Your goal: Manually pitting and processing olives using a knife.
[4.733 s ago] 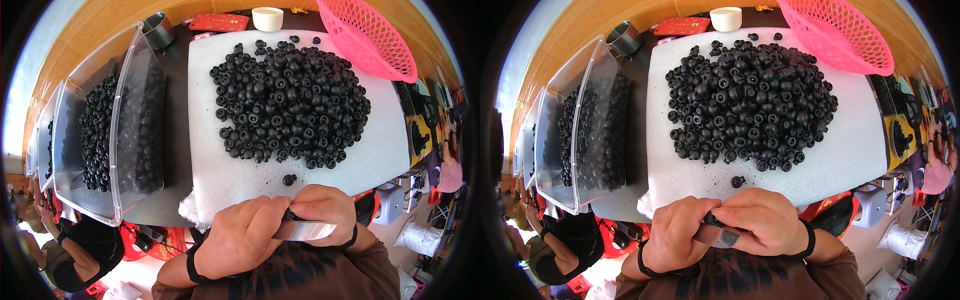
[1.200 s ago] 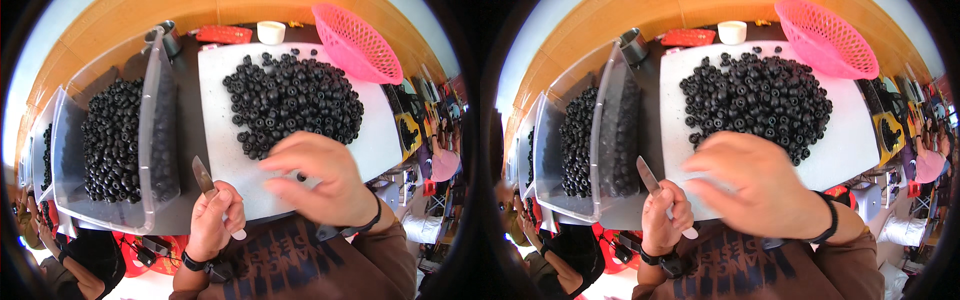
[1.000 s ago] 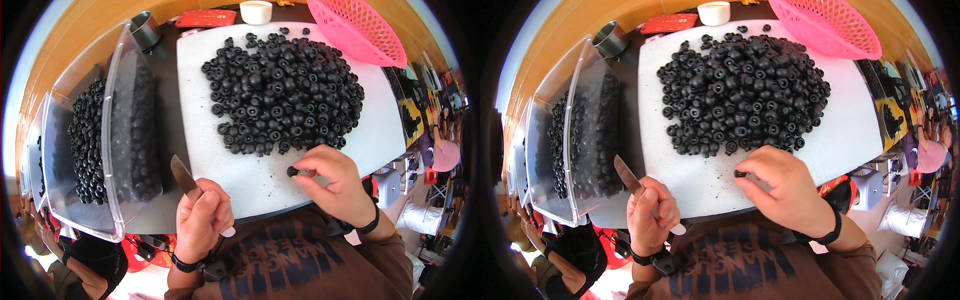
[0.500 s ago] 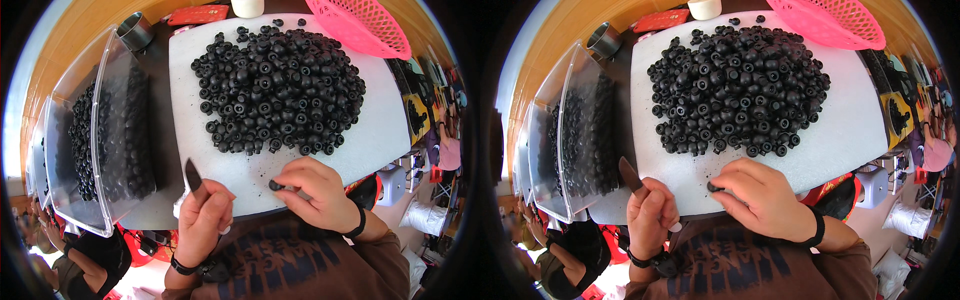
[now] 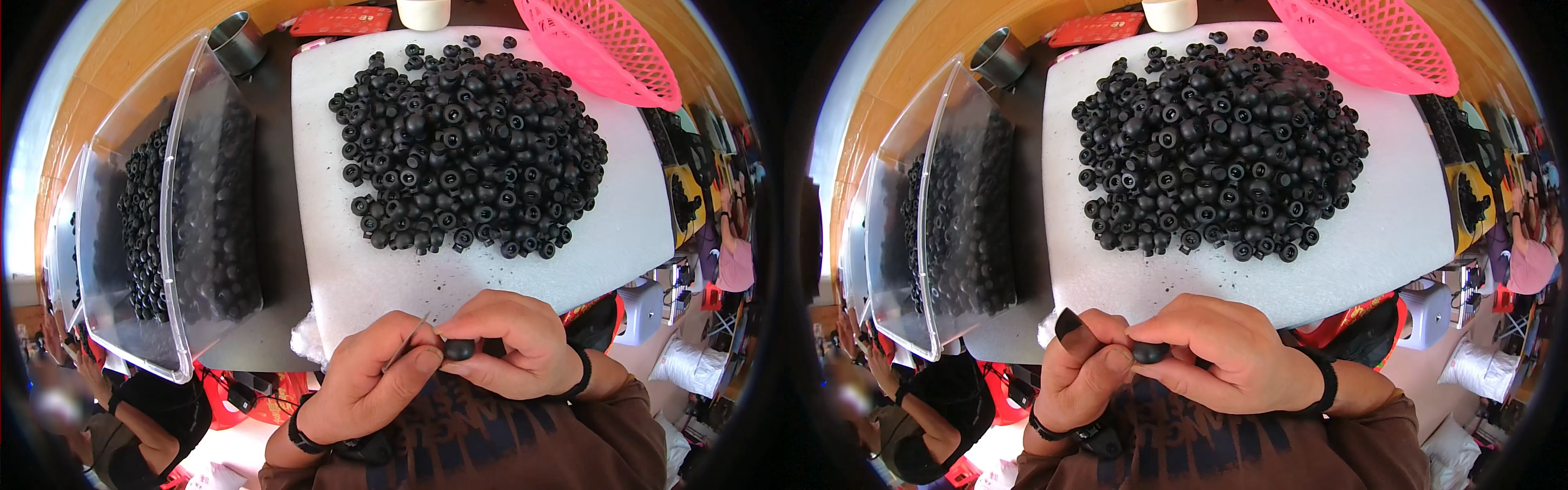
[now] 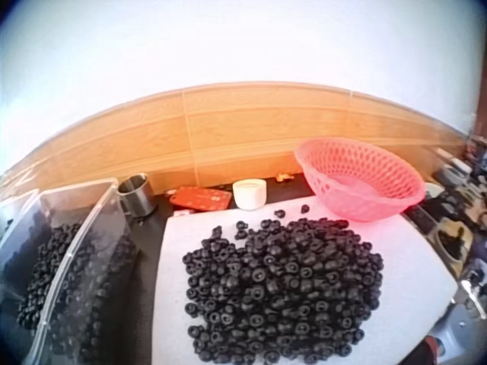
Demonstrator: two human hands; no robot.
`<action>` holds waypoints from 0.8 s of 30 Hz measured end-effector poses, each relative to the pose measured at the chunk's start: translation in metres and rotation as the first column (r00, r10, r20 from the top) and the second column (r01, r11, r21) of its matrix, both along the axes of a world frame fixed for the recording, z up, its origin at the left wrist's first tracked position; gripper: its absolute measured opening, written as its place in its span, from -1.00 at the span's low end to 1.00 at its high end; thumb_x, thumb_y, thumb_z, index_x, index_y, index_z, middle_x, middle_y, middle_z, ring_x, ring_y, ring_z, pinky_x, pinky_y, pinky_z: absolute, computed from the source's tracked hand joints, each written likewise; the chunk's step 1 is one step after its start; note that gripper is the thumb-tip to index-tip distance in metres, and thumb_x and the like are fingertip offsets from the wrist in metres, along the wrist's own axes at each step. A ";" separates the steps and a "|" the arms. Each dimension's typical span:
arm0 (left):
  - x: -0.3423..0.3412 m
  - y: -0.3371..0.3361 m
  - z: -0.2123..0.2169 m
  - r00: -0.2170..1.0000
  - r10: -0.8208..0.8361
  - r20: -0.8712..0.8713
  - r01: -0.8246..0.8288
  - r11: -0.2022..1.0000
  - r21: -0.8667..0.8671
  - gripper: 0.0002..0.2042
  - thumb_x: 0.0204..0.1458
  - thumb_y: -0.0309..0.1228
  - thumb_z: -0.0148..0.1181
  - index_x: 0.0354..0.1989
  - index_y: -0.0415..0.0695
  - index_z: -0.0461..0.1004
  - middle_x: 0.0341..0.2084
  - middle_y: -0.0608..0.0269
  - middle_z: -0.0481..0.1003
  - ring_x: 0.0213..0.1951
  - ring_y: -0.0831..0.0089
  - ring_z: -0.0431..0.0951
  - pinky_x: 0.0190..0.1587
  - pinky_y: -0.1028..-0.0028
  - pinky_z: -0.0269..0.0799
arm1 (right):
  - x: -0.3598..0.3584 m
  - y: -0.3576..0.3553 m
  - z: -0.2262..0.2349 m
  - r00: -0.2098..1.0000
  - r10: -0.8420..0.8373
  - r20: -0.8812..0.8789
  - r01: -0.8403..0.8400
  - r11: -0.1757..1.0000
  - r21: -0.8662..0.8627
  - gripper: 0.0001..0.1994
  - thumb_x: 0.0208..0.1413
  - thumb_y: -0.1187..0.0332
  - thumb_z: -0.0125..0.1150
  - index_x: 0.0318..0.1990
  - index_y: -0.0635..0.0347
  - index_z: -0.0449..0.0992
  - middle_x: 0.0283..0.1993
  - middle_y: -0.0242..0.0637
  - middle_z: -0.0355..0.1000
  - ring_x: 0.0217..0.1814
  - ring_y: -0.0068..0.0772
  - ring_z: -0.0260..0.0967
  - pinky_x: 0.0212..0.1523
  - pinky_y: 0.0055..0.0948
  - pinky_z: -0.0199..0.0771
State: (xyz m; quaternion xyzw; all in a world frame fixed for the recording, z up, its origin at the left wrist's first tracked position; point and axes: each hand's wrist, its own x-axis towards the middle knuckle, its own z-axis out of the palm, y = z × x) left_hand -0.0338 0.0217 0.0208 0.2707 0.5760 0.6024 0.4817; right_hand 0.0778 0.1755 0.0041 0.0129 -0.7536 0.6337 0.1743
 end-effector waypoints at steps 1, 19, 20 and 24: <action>0.000 -0.001 -0.001 1.000 0.007 -0.003 -0.007 1.000 -0.002 -0.90 0.08 -0.45 0.03 -0.32 -0.22 0.34 -0.56 0.35 0.33 -0.51 0.65 0.27 -0.45 0.63 0.21 | 0.000 0.000 0.001 1.000 0.007 -0.003 -0.007 1.000 -0.002 -0.69 -0.10 0.54 0.24 -0.13 0.28 0.43 -0.35 -0.26 0.38 -0.55 -0.53 0.23 -0.58 -0.61 0.23; 0.004 0.007 0.006 0.538 -0.053 -0.841 0.044 0.998 -0.035 -0.76 -0.22 -0.52 0.25 -0.38 -0.21 0.32 -0.65 0.23 0.33 -0.66 0.31 0.39 -0.65 0.42 0.29 | 0.005 0.004 -0.005 0.999 0.021 0.026 -0.016 0.982 -0.186 -0.71 -0.09 0.59 0.19 -0.14 0.33 0.43 -0.27 -0.23 0.41 -0.42 -0.56 0.34 -0.46 -0.66 0.34; 0.004 0.007 0.007 0.537 -0.053 -0.842 0.044 0.998 -0.035 -0.76 -0.22 -0.52 0.25 -0.38 -0.21 0.32 -0.65 0.23 0.33 -0.66 0.31 0.39 -0.65 0.42 0.29 | 0.006 0.003 -0.009 1.000 0.017 0.012 -0.014 0.974 -0.227 -0.73 -0.10 0.61 0.19 -0.16 0.31 0.43 -0.27 -0.23 0.41 -0.43 -0.57 0.34 -0.46 -0.66 0.34; 0.003 0.007 0.008 0.546 -0.087 -0.833 0.061 0.996 -0.065 -0.75 -0.21 -0.52 0.23 -0.36 -0.22 0.31 -0.63 0.21 0.32 -0.63 0.29 0.40 -0.63 0.40 0.30 | 0.007 0.003 -0.009 0.999 0.028 -0.023 -0.034 0.957 -0.287 -0.74 -0.09 0.63 0.17 -0.19 0.28 0.40 -0.27 -0.24 0.41 -0.44 -0.59 0.33 -0.47 -0.66 0.34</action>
